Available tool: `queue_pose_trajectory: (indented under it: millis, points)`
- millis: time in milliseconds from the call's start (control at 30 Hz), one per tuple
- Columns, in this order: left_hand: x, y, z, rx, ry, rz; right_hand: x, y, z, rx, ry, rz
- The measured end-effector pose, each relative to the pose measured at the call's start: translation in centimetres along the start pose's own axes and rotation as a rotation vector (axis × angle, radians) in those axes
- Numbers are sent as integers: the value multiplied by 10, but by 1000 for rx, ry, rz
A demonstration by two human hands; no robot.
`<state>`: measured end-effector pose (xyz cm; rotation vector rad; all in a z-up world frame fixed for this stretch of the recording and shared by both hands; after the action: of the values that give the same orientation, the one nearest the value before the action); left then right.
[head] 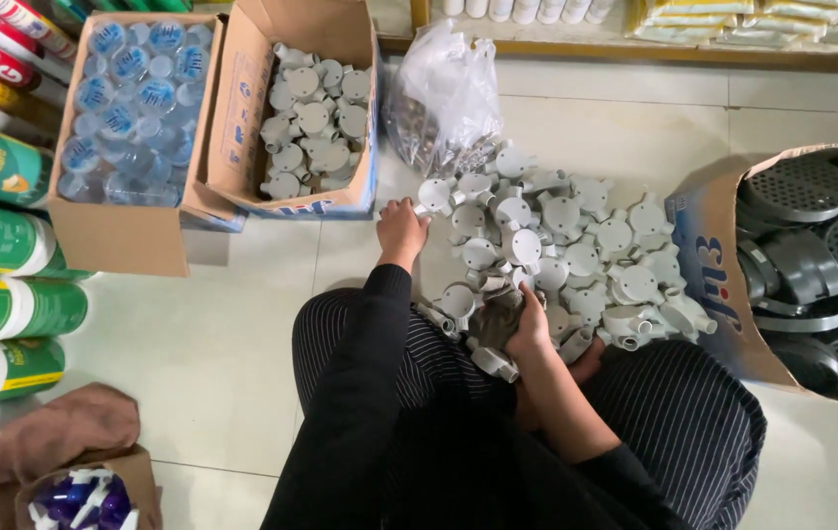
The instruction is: The person sits on the floor and uses a cloth to wipe and clean numerous white plastic parts. They pick up each part, rub it with the cloth, and place it back into a pile.
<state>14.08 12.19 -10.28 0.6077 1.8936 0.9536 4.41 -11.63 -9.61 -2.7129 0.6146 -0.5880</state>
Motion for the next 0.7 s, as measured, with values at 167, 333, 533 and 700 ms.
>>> queue_pose_trajectory:
  millis: [167, 333, 533, 700]
  points:
    - [-2, -17, 9, -83, -172, 128, 6, -26, -41, 9, -8, 28]
    - [-28, 22, -31, -194, -228, 71, 12, -27, -42, 56, 120, -48]
    - [-72, 58, -129, -223, -727, -431, 26, -33, -89, -107, 489, -133]
    - [-114, 51, -214, 61, -441, -1272, 16, -41, -96, 23, 1545, -943]
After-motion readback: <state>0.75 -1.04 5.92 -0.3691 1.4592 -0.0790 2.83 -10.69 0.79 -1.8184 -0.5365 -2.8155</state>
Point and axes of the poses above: each hand's wrist, its own z-axis towards the middle knuckle, its own y-axis out of the back of the hand, x = y × z, the point moved 3 cm from there along z, towards the middle knuckle, and after that the axes turned 15 degrees about -z, right-handed, at the moved point
